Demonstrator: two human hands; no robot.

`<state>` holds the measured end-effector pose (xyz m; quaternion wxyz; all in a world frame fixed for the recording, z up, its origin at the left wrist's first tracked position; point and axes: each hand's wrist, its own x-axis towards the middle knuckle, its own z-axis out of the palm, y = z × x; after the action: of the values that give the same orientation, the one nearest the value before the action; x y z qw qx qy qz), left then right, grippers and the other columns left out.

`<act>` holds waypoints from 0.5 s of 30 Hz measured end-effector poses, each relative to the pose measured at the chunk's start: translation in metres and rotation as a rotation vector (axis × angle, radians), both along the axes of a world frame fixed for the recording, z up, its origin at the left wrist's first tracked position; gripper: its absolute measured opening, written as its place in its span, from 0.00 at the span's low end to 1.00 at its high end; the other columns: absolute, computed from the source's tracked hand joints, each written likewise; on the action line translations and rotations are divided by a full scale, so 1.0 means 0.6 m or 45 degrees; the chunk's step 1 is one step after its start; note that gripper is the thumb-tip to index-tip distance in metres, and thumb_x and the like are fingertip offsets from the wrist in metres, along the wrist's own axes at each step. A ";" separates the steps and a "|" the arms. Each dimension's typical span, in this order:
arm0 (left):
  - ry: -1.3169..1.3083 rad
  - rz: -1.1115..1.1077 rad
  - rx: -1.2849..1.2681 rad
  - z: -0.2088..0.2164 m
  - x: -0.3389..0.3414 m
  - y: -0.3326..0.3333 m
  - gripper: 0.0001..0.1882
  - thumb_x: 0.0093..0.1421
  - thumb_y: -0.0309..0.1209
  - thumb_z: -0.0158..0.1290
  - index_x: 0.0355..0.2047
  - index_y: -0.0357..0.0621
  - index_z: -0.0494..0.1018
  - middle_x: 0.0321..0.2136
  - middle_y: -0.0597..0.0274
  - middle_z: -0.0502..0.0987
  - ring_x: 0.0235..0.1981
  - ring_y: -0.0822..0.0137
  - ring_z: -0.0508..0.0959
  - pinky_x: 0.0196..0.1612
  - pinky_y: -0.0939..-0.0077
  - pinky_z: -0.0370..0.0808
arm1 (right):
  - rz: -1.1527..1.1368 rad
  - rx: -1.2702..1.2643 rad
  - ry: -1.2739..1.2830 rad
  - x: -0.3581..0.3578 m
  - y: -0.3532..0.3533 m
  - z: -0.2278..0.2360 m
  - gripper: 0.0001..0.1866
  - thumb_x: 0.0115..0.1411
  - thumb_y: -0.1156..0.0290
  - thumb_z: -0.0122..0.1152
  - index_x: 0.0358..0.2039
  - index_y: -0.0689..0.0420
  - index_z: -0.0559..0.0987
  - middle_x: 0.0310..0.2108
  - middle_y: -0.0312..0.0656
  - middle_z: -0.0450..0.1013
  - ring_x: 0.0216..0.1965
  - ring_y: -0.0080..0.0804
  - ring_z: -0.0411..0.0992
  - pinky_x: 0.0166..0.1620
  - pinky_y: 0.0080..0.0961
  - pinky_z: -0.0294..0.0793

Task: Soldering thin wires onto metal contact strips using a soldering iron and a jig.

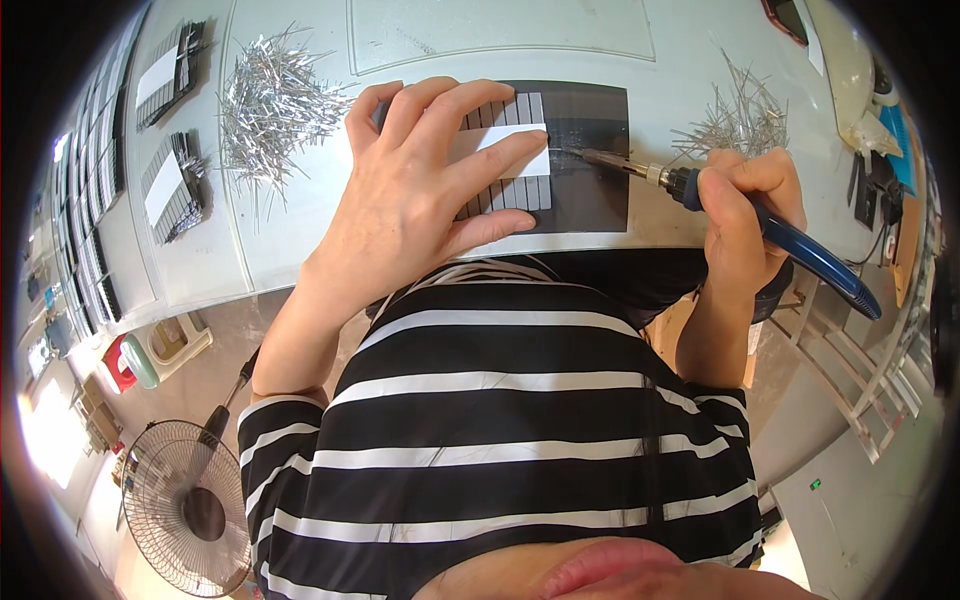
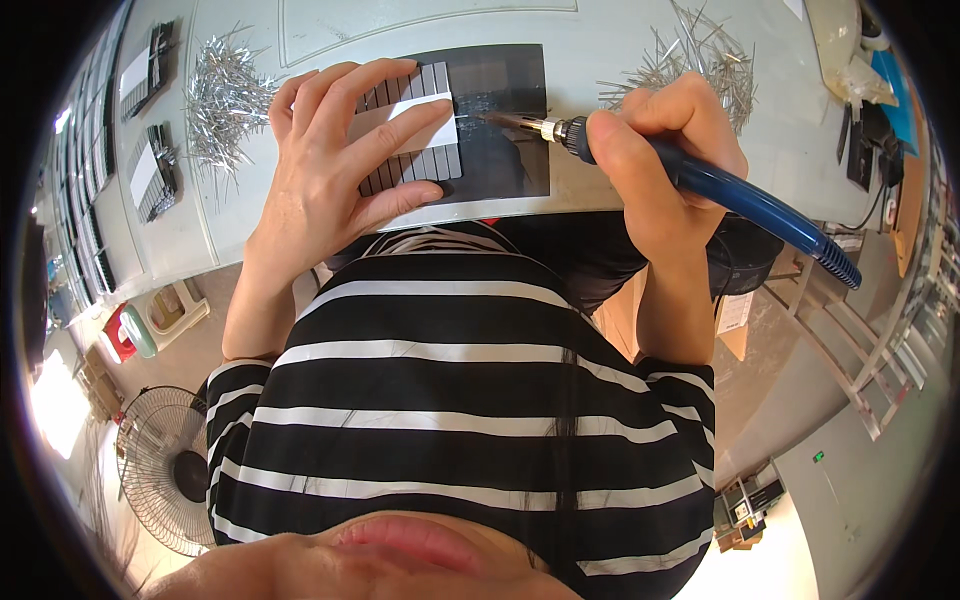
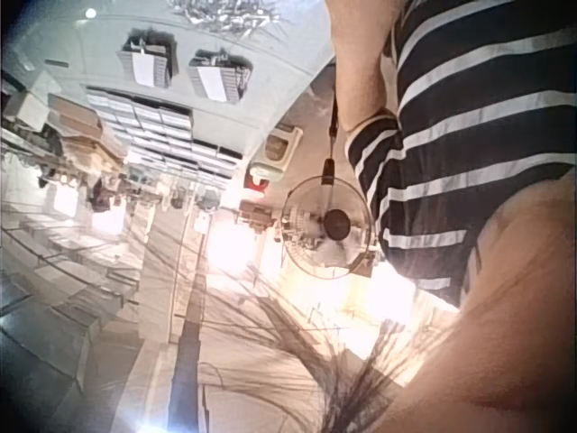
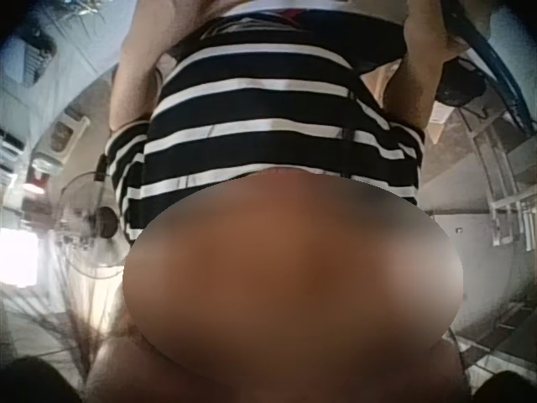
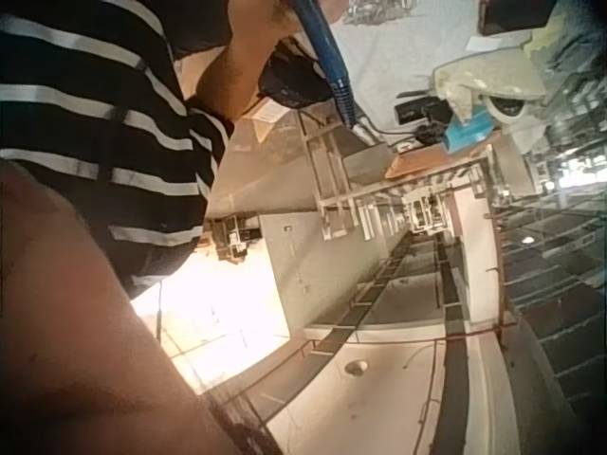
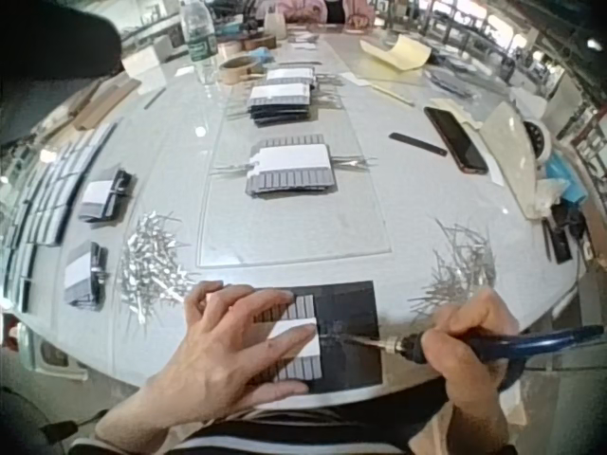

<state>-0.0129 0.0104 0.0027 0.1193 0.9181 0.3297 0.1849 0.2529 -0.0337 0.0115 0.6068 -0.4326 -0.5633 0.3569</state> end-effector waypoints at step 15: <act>-0.038 -0.016 -0.022 -0.001 0.001 0.004 0.28 0.52 0.53 0.63 0.50 0.57 0.80 0.57 0.60 0.71 0.57 0.54 0.67 0.62 0.54 0.55 | 0.130 -0.110 -0.067 0.015 0.022 0.014 0.12 0.54 0.85 0.61 0.22 0.58 0.68 0.17 0.30 0.62 0.19 0.13 0.55 0.23 0.16 0.52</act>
<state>-0.0123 0.0131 0.0021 0.1332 0.9162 0.3237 0.1951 0.2620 -0.0202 0.0196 0.5535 -0.4383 -0.5846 0.3997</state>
